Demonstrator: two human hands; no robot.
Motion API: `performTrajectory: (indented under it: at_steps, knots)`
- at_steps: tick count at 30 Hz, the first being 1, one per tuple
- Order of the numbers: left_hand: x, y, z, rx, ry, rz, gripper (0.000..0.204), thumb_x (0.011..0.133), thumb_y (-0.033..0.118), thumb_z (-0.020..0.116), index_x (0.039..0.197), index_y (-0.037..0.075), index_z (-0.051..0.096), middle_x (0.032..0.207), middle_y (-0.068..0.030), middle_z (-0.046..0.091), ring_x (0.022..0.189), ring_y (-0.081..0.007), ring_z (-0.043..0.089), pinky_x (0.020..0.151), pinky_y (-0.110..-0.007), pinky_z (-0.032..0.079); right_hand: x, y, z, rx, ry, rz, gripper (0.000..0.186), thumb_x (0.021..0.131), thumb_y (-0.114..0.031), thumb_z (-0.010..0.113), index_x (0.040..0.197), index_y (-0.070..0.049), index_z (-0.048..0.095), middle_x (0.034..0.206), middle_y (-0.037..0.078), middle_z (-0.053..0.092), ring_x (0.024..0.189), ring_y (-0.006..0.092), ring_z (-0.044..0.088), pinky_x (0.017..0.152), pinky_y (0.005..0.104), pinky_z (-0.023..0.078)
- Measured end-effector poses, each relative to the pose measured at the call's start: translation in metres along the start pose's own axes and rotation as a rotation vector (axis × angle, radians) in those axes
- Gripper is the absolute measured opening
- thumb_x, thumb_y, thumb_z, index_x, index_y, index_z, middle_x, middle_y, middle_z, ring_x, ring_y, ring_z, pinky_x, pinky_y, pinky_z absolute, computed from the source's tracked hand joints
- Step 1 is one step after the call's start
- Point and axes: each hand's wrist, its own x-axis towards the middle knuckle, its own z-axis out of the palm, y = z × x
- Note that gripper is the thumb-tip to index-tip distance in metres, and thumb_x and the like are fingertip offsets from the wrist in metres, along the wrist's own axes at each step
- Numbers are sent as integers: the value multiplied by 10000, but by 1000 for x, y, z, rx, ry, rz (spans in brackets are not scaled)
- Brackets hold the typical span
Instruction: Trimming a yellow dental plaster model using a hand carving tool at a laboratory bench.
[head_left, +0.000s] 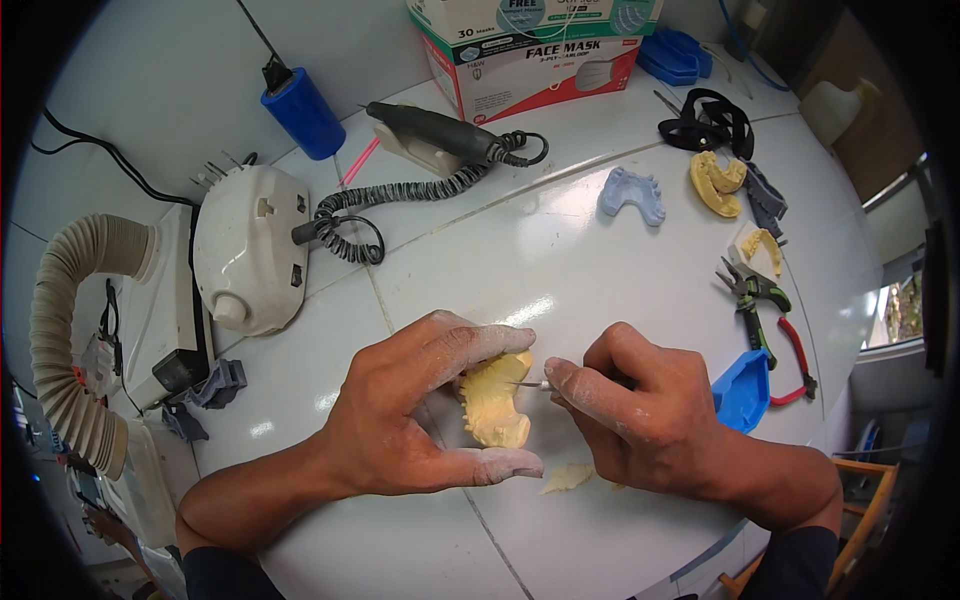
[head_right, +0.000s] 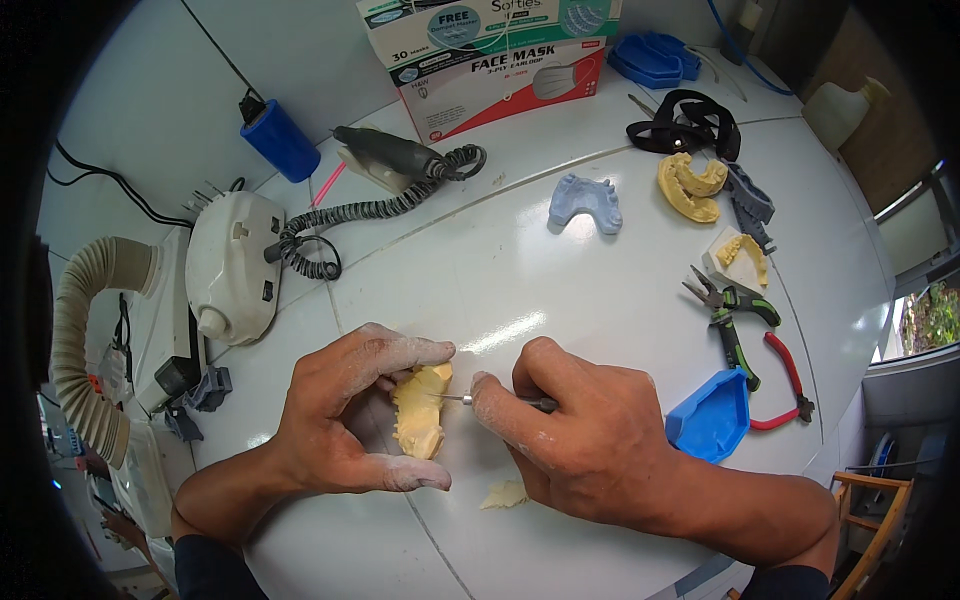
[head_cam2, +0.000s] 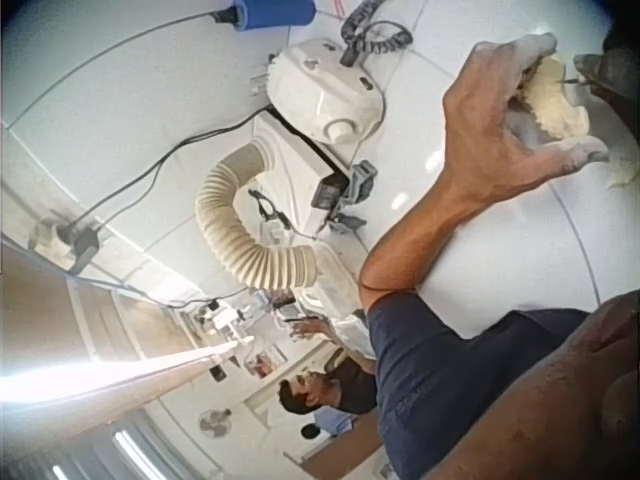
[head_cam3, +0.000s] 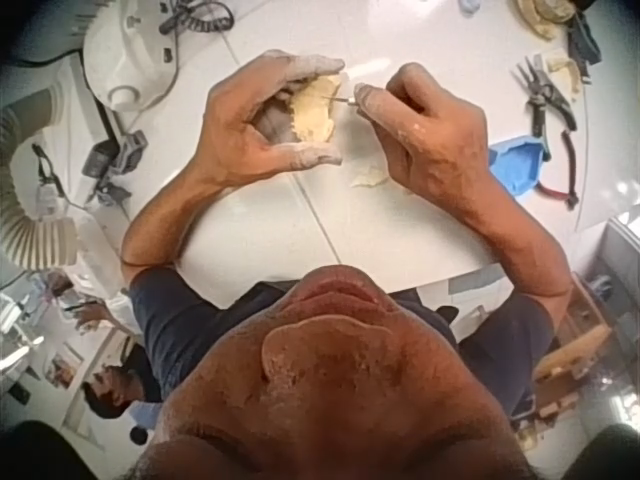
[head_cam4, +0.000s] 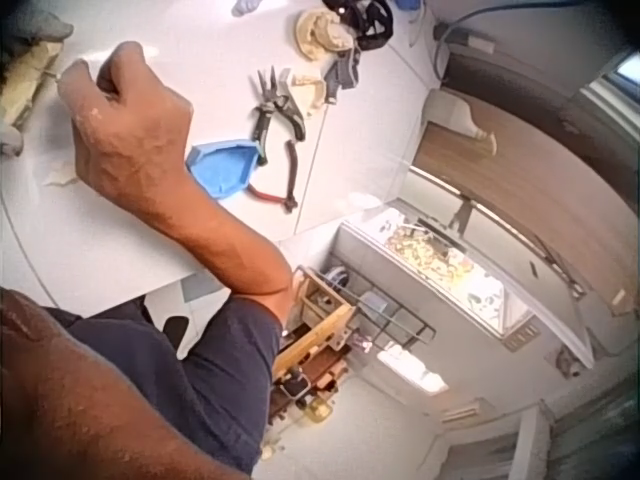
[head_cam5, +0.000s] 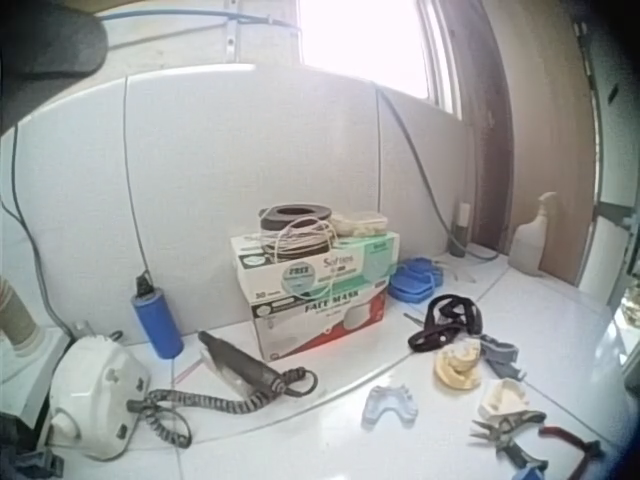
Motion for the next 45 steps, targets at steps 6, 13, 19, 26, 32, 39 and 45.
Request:
performTrajectory:
  at_steps: [6,13,19,26,32,39,45]
  knots:
    - [0,2,0,-33,-9,-33,970,650,499,1080,1416,25,720,1083,-95,706,911,-181,665,768,-300,520,-2,3,7,61,89,32,370,810,3,841,1171,-54,779,905,69,596,638,202,638,513,349,516]
    - [0,0,1,-25,4,-16,947,655,465,1082,1408,19,721,1078,-99,706,911,-184,667,771,-305,524,0,1,1,2,-4,10,381,797,-13,837,1170,-59,777,904,70,596,658,191,646,518,343,506]
    - [-1,0,1,-35,6,-10,914,674,445,1070,1402,17,723,1074,-104,707,913,-195,677,781,-311,531,1,1,1,-1,-20,-29,384,787,-19,833,1164,-59,772,904,68,591,670,185,654,521,339,501]
    - [1,2,-1,-22,-5,-15,907,686,441,1057,1408,10,715,1079,-110,708,914,-195,677,793,-313,536,-1,2,3,30,47,19,375,791,-3,834,1158,-55,776,904,74,596,647,192,641,518,342,507]
    - [-1,-1,1,-65,4,-28,900,692,428,1051,1410,5,710,1120,-125,721,932,-194,683,801,-311,539,0,1,3,43,17,19,374,793,-1,832,1159,-57,777,900,72,598,653,194,641,520,345,510]
    - [-2,-1,0,-70,-10,-37,898,687,407,1048,1412,2,706,1135,-127,719,937,-197,687,810,-310,542,0,1,1,13,-12,-14,375,789,-11,823,1156,-61,766,906,68,592,664,188,644,525,343,505]
    - [1,1,-2,-25,-38,-8,936,667,391,1069,1430,0,694,1107,-116,713,948,-195,688,832,-308,542,0,2,1,18,-9,7,372,780,-22,832,1144,-69,765,907,66,593,665,189,646,525,344,501]
